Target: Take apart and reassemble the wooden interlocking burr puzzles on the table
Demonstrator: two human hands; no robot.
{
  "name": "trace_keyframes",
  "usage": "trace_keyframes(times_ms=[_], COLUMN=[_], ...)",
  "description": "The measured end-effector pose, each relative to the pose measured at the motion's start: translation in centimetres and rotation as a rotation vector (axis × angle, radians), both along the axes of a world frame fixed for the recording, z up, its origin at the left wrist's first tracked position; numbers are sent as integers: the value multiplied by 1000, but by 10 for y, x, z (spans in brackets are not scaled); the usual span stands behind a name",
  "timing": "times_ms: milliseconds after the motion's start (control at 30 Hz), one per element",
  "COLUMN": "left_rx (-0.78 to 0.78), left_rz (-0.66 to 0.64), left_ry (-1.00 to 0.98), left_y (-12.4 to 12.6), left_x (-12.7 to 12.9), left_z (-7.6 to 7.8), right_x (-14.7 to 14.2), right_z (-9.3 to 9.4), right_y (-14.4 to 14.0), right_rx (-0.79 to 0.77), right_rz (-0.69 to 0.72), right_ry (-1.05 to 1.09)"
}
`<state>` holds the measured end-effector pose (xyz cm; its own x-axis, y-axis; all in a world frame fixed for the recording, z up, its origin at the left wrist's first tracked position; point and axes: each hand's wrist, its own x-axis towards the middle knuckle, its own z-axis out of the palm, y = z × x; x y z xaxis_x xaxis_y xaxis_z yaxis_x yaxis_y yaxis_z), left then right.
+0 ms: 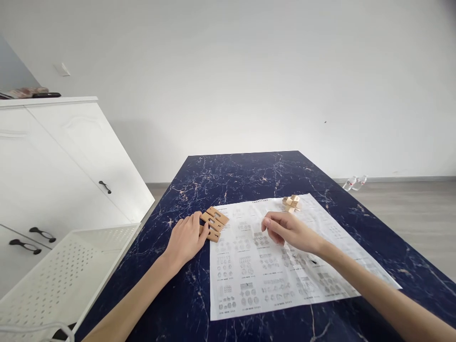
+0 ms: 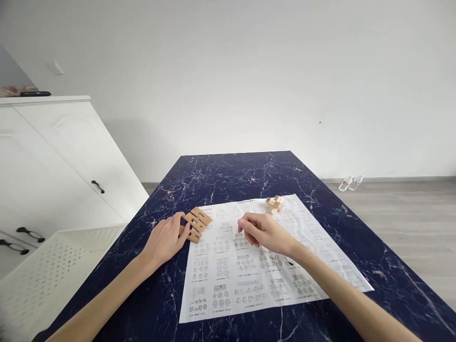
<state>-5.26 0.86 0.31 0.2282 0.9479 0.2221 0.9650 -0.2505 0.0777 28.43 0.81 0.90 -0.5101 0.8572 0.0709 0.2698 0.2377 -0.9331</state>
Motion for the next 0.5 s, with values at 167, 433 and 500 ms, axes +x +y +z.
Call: trace_keyframes(times_ms=[167, 433, 500], left_rx=[47, 147, 173], left_rz=[12, 17, 25], left_ry=[13, 3, -11], left_y=[2, 6, 7], left_x=[3, -4, -5], left_z=[-4, -18, -20], right_x=[19, 58, 69], right_z=[22, 35, 33], right_y=[-3, -1, 1], right_rx=[68, 275, 337], right_rz=[-54, -296, -394], right_ry=[-67, -309, -347])
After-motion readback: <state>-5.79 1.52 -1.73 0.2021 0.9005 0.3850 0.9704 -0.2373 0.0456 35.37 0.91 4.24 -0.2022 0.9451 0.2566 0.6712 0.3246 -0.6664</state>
